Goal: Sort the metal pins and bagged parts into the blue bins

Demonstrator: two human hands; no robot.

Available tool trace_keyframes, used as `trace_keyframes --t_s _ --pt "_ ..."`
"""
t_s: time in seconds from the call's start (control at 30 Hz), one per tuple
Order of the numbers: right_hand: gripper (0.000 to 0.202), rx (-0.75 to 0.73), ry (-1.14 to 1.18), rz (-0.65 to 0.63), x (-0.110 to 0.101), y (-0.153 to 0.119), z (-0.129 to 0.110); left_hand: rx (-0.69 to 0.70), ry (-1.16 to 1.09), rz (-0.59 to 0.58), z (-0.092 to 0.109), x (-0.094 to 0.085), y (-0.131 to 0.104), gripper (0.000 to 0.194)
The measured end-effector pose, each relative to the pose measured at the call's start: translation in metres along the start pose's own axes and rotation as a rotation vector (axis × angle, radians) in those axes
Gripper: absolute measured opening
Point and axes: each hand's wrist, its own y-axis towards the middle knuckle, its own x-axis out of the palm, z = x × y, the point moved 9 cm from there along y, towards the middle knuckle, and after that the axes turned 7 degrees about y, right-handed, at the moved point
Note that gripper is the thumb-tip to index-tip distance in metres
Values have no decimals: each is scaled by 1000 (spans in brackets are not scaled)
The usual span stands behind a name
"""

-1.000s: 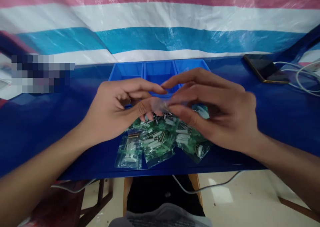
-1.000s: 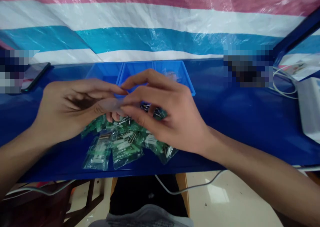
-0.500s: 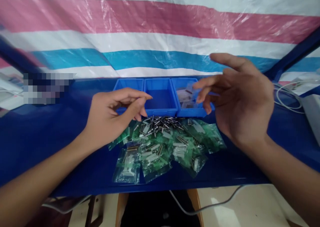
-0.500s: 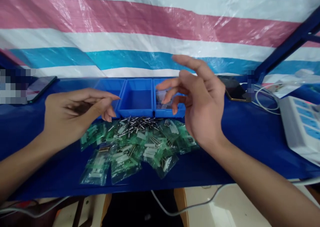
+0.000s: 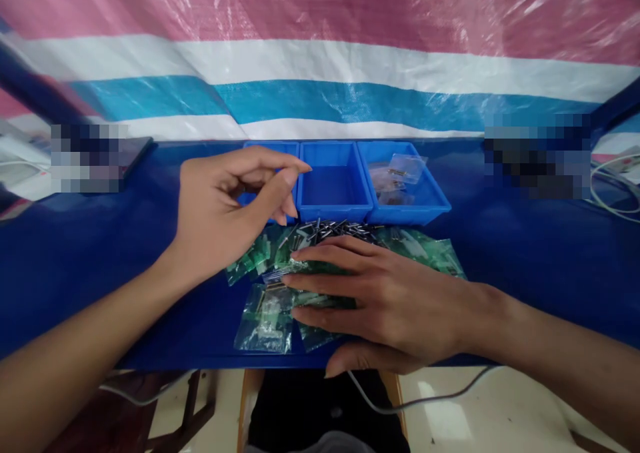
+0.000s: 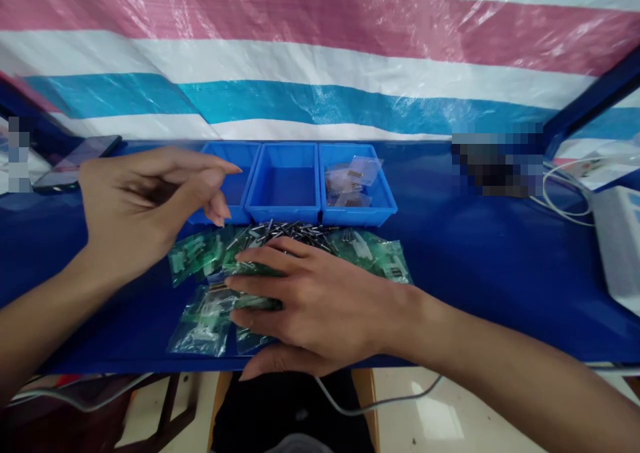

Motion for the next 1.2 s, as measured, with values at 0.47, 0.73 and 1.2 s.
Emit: trace_keyframes --t_s 0.47,0.73,1.2 --pt "40 382 454 871 -89 -43 40 294 222 56 21 -4 -7 63" --pt "51 415 818 701 -70 -30 43 417 421 95 48 -4 -14 14" --pt "21 96 -140 571 -94 -11 10 -520 -715 -412 -8 50 -9 27"
